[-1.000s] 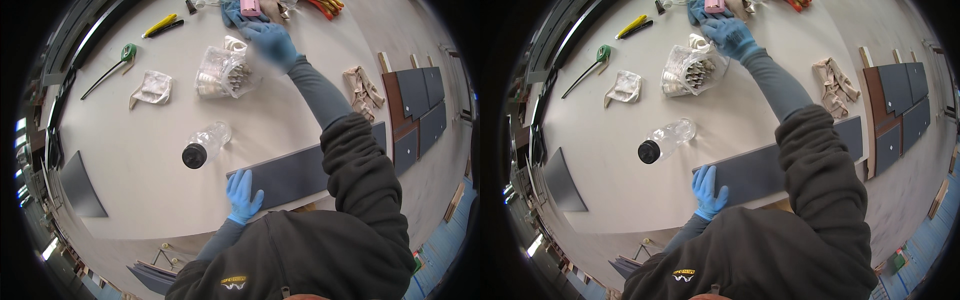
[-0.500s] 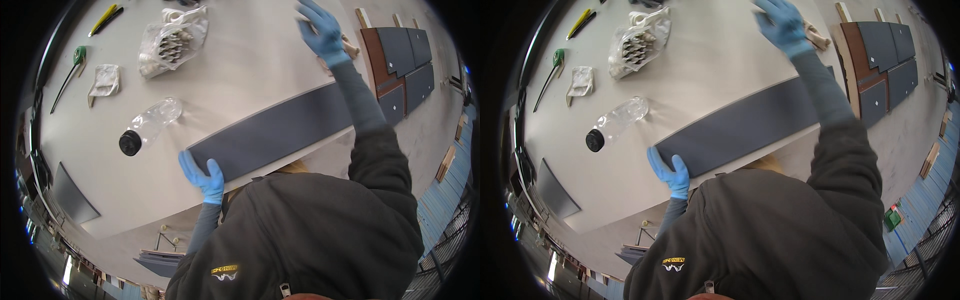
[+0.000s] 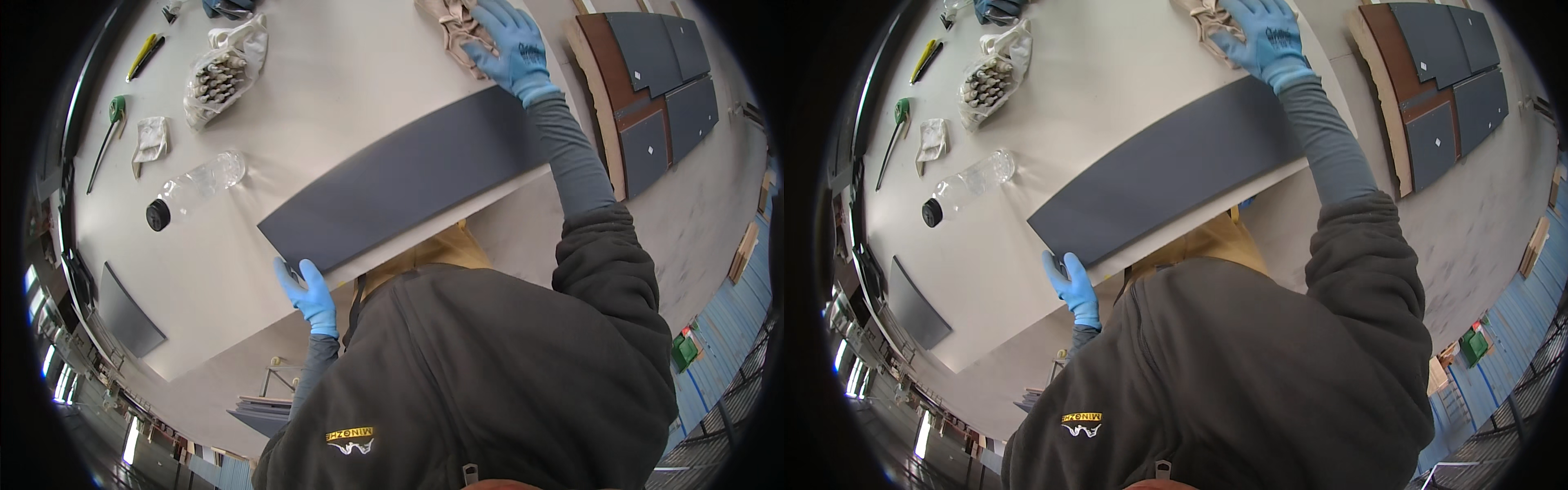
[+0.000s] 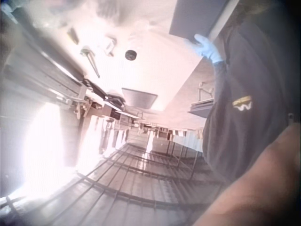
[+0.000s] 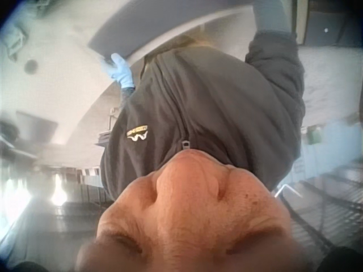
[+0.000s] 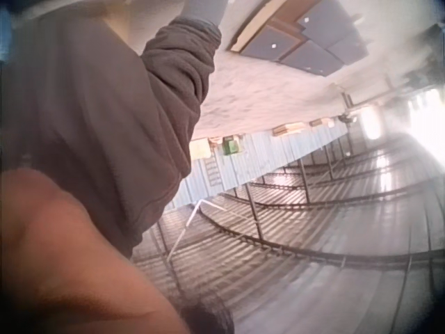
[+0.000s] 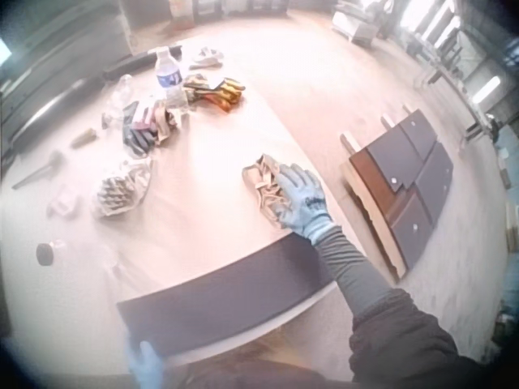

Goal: The person wipes a dark gray panel with a cloth and water, then opens a bag of small parts and uses a syringe to apply adhesive to the panel edge. The panel is flipped and wiped again.

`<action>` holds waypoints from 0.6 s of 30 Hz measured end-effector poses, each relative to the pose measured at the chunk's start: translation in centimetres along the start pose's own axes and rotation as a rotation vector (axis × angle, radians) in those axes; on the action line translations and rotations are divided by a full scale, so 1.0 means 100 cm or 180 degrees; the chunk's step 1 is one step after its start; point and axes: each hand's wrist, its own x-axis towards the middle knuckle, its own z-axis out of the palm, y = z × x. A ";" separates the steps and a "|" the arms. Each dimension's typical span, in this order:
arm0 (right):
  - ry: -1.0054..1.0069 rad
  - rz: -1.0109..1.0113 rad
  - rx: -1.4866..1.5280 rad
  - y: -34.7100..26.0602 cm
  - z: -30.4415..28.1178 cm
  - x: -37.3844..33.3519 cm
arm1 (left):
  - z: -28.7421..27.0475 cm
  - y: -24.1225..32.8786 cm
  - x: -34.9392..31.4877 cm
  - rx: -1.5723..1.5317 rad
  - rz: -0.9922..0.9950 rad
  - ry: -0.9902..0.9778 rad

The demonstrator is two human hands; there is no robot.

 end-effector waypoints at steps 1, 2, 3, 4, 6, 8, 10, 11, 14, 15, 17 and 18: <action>-0.0060 0.0214 0.0309 0.001 -0.003 -0.002 | -0.003 -0.001 -0.002 -0.0049 -0.0113 0.0047; -0.0111 0.0420 0.0615 0.006 -0.007 -0.007 | -0.005 -0.001 -0.003 -0.0109 -0.0303 0.0091; -0.0160 0.0621 0.0917 0.014 -0.010 -0.016 | -0.007 -0.001 -0.005 -0.0176 -0.0493 0.0138; -0.0397 0.1179 0.0865 0.020 -0.022 -0.038 | -0.008 0.000 -0.006 -0.0130 -0.0455 0.0144; -0.0568 0.1754 0.0450 0.030 -0.038 -0.086 | -0.007 0.002 -0.007 -0.0104 -0.0404 -0.0067; -0.0443 0.1948 0.0627 0.034 -0.053 -0.139 | -0.002 0.005 -0.007 0.0039 -0.0342 -0.0139; -0.0432 0.1826 0.0691 0.031 -0.063 -0.177 | 0.003 0.006 -0.006 0.0330 -0.0254 -0.0108; -0.0514 0.1793 0.0769 0.029 -0.069 -0.186 | 0.004 0.007 -0.005 0.0416 -0.0201 -0.0094; -0.0416 0.1762 0.0775 0.002 -0.083 -0.187 | 0.003 0.007 -0.004 0.0676 -0.0143 -0.0120; -0.0424 0.1505 0.0512 -0.015 -0.088 -0.183 | 0.002 0.007 -0.004 0.0764 -0.0096 -0.0132; -0.0585 0.1175 0.0045 -0.055 -0.093 -0.177 | 0.002 0.004 -0.005 0.0924 0.0011 -0.0125; -0.0736 0.0990 0.0264 -0.072 -0.090 -0.177 | 0.003 0.002 -0.006 0.1009 0.0078 -0.0121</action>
